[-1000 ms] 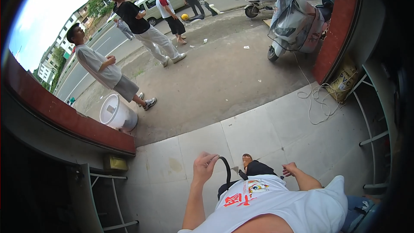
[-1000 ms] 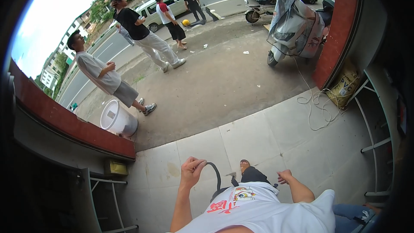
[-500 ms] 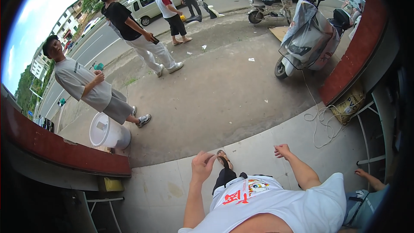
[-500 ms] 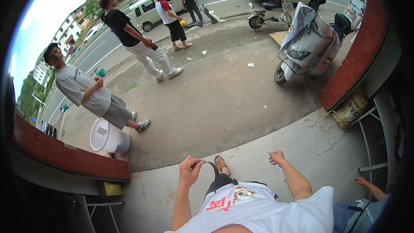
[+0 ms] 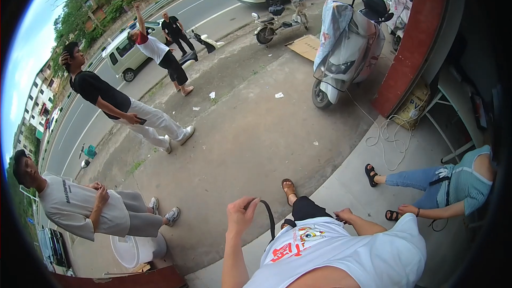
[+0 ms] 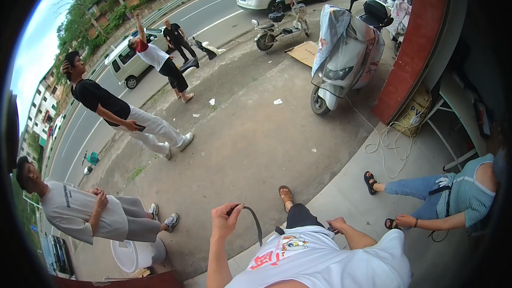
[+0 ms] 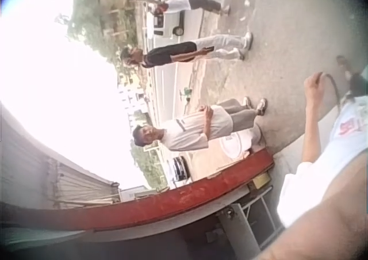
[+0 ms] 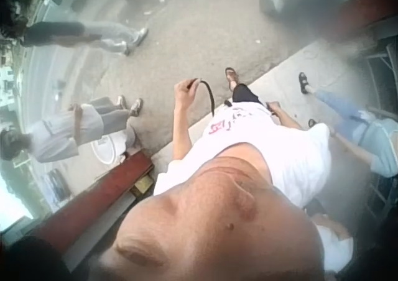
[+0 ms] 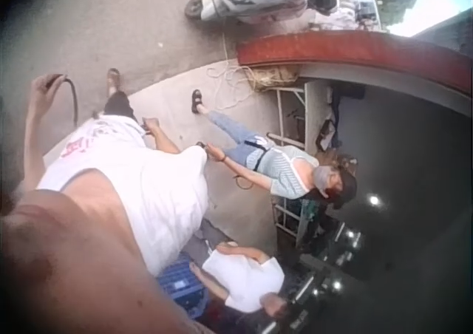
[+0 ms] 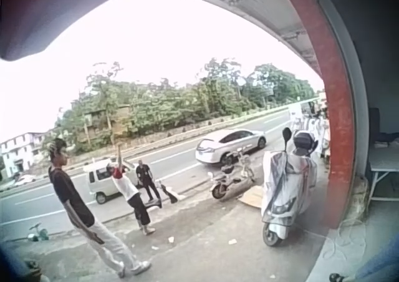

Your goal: The person walks outside to talk with coworkers, returns to the workstation, and assembles toy cars by fitting parts together by hand and driving screws with an electric screwdriver.

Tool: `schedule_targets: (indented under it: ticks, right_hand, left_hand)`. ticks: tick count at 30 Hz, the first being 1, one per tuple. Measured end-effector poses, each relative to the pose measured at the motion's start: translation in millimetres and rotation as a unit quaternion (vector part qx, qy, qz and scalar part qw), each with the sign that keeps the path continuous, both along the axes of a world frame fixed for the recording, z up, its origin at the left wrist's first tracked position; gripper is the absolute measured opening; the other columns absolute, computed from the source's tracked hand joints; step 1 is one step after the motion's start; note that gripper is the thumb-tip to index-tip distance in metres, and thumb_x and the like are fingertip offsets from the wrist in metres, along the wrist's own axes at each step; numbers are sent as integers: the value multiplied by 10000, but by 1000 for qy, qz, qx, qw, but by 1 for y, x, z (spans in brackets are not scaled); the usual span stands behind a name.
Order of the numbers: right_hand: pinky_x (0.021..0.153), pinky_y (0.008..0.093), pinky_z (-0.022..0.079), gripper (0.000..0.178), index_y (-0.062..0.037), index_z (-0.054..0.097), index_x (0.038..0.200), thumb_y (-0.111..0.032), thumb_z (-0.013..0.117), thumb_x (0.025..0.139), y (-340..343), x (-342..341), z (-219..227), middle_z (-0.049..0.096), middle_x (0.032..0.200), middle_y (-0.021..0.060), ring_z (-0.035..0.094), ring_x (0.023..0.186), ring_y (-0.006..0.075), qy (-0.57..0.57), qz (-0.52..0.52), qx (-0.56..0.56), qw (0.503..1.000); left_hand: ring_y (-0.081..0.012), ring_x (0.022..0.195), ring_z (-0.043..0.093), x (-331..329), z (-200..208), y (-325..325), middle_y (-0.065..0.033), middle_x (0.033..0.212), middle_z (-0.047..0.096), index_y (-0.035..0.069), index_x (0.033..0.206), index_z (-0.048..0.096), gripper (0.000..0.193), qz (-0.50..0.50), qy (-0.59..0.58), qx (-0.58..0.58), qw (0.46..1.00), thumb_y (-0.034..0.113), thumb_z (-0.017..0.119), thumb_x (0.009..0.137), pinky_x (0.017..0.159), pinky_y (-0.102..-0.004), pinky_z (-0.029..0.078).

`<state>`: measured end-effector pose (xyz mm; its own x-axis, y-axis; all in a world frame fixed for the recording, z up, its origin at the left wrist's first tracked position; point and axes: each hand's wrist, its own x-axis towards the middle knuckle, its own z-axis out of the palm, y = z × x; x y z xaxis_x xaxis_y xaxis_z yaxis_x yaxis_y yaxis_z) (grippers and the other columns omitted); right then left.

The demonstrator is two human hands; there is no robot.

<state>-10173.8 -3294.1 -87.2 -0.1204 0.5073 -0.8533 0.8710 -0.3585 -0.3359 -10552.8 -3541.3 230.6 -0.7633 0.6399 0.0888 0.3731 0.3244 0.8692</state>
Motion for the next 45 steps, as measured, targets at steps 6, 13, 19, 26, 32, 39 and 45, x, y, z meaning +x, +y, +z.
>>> schedule_targets:
  ticks: [6, 13, 19, 26, 32, 39, 45]
  right_hand:
    - [609, 407, 595, 404, 33, 646, 1045, -337, 667, 882, 67, -132, -6, 700, 949, 154, 709, 764, 265, 27, -3, -66, 997]
    - [545, 369, 578, 384, -2, 667, 883, -386, 648, 882, 194, -319, -3, 695, 840, 91, 688, 662, 200, 54, 66, 7, 996]
    - [547, 294, 544, 388, -23, 654, 932, -409, 638, 898, 255, -464, 63, 680, 843, 53, 673, 688, 147, 190, 25, 69, 979]
    - [543, 295, 564, 388, -14, 662, 942, -399, 645, 893, 223, -454, 57, 697, 852, 73, 699, 708, 179, 115, -58, 70, 989]
    - [593, 402, 599, 429, 21, 653, 1052, -368, 671, 872, 95, -376, 25, 703, 944, 154, 714, 769, 264, -65, -188, -38, 979]
    - [624, 425, 599, 359, 13, 641, 983, -331, 670, 882, 31, -442, 55, 698, 927, 153, 712, 771, 274, -19, -226, -63, 972]
    - [581, 371, 591, 364, 1, 596, 1021, -345, 631, 916, 42, -508, 76, 671, 919, 134, 689, 732, 229, 113, -239, -5, 964]
  left_hand:
    - [-48, 543, 524, -88, -17, 37, -37, 608, 627, -11, 858, 707, 83, 41, -25, 39, 998, 69, 715, 836, 512, -221, 421]
    - [-37, 519, 498, -213, -28, 97, 16, 605, 575, -26, 878, 682, 67, 61, -127, 97, 985, 38, 681, 860, 471, -189, 369]
    - [-54, 530, 523, -299, -33, 158, -9, 652, 609, -36, 885, 672, 66, 12, -153, 120, 981, 27, 669, 867, 473, -201, 395]
    - [-65, 596, 590, -391, -44, 214, -20, 674, 645, -33, 907, 679, 99, -113, -128, 81, 982, 56, 679, 866, 534, -202, 453]
    - [-70, 605, 599, -478, -27, 217, -25, 666, 647, -25, 889, 687, 86, -181, -105, 48, 977, 55, 682, 859, 545, -213, 466]
    - [-75, 617, 603, -549, -27, 198, -33, 689, 660, -33, 893, 687, 107, -176, -148, 55, 972, 70, 674, 871, 556, -217, 472]
    - [-123, 661, 653, -557, -1, 225, -99, 746, 705, -18, 956, 684, 145, -259, -86, 9, 962, 94, 675, 863, 590, -271, 496]
